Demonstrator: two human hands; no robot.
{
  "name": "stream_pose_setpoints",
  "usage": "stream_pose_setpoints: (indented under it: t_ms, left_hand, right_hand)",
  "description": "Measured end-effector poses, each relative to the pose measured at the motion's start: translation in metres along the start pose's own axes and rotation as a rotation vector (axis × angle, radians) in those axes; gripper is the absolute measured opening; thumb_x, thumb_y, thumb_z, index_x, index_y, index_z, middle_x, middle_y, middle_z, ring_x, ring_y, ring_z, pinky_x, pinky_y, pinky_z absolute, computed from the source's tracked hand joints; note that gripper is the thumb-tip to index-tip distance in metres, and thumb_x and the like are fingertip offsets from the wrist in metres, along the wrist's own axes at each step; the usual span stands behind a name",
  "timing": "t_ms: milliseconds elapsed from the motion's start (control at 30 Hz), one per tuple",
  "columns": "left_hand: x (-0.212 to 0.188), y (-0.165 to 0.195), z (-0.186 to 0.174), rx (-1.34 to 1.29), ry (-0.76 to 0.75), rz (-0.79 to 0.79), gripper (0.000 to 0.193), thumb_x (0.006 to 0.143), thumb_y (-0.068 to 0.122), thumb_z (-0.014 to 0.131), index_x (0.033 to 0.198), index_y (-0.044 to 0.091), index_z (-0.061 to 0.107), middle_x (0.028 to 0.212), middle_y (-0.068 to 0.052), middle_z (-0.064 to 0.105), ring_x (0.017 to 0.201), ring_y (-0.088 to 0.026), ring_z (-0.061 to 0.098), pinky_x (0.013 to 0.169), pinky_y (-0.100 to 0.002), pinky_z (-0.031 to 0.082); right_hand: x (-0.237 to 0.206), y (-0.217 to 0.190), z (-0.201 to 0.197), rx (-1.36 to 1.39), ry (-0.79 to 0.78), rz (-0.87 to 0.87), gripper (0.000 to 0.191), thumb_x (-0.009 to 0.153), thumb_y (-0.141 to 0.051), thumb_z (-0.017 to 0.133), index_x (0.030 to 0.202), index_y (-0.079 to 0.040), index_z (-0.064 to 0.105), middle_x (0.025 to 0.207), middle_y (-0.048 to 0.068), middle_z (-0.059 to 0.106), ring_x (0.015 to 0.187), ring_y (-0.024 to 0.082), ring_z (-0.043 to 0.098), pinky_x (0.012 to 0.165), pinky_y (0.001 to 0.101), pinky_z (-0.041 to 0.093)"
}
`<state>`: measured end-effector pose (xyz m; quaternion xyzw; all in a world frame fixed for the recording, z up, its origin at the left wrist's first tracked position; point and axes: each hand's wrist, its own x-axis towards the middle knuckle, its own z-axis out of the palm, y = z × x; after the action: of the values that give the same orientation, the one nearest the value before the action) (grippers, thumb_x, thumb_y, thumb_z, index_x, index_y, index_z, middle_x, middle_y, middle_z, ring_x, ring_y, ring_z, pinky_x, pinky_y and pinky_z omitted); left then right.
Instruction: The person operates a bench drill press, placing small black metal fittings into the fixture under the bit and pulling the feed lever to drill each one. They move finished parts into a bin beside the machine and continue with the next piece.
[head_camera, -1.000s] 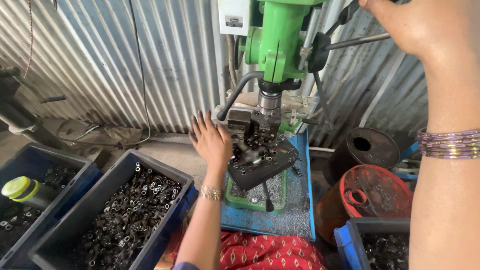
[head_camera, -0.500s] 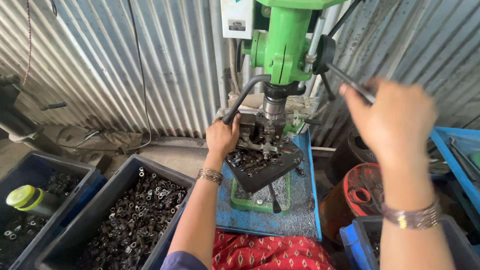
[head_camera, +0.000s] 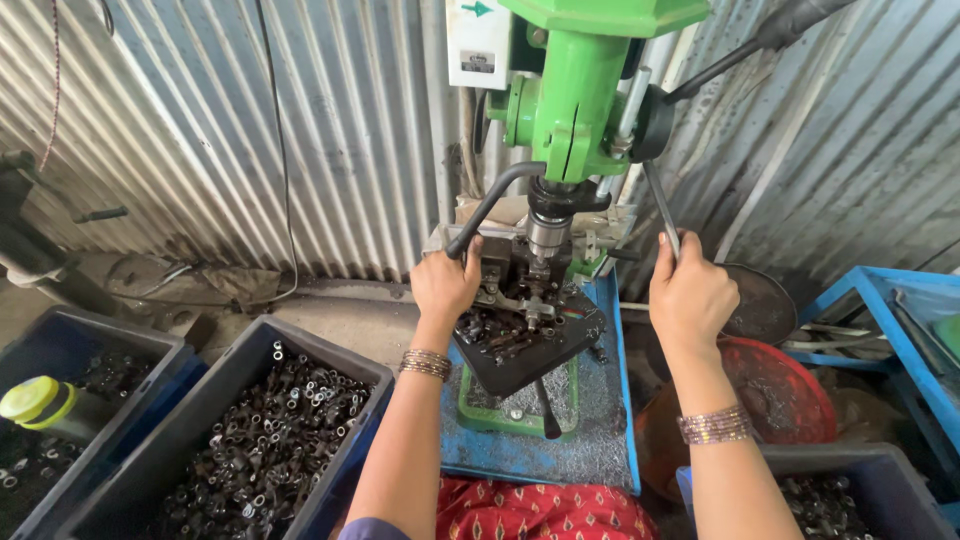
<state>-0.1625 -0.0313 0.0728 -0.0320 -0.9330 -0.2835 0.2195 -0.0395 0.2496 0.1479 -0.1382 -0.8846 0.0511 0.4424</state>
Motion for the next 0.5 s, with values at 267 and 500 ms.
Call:
stream_pose_setpoints:
  t_ms: [267, 500]
  left_hand:
    - [-0.004, 0.006, -0.002, -0.009, 0.057, -0.016, 0.078, 0.096, 0.07, 0.046, 0.07, 0.002, 0.074, 0.062, -0.023, 0.065, 0.064, -0.044, 0.068, 0.061, -0.053, 0.054]
    - [-0.004, 0.003, -0.001, -0.013, 0.057, -0.012, 0.079, 0.097, 0.071, 0.043, 0.074, 0.003, 0.076, 0.063, -0.024, 0.066, 0.065, -0.045, 0.068, 0.062, -0.054, 0.054]
  right_hand:
    - [-0.001, 0.007, 0.012, -0.077, 0.156, -0.112, 0.017, 0.111, -0.031, 0.063, 0.112, -0.015, 0.071, 0.067, 0.007, 0.068, 0.056, 0.032, 0.066, 0.052, 0.0437, 0.051]
    - [-0.003, 0.004, 0.015, -0.052, 0.185, -0.125, 0.014, 0.11, -0.028, 0.065, 0.114, -0.015, 0.07, 0.07, 0.007, 0.069, 0.057, 0.032, 0.067, 0.052, 0.0428, 0.051]
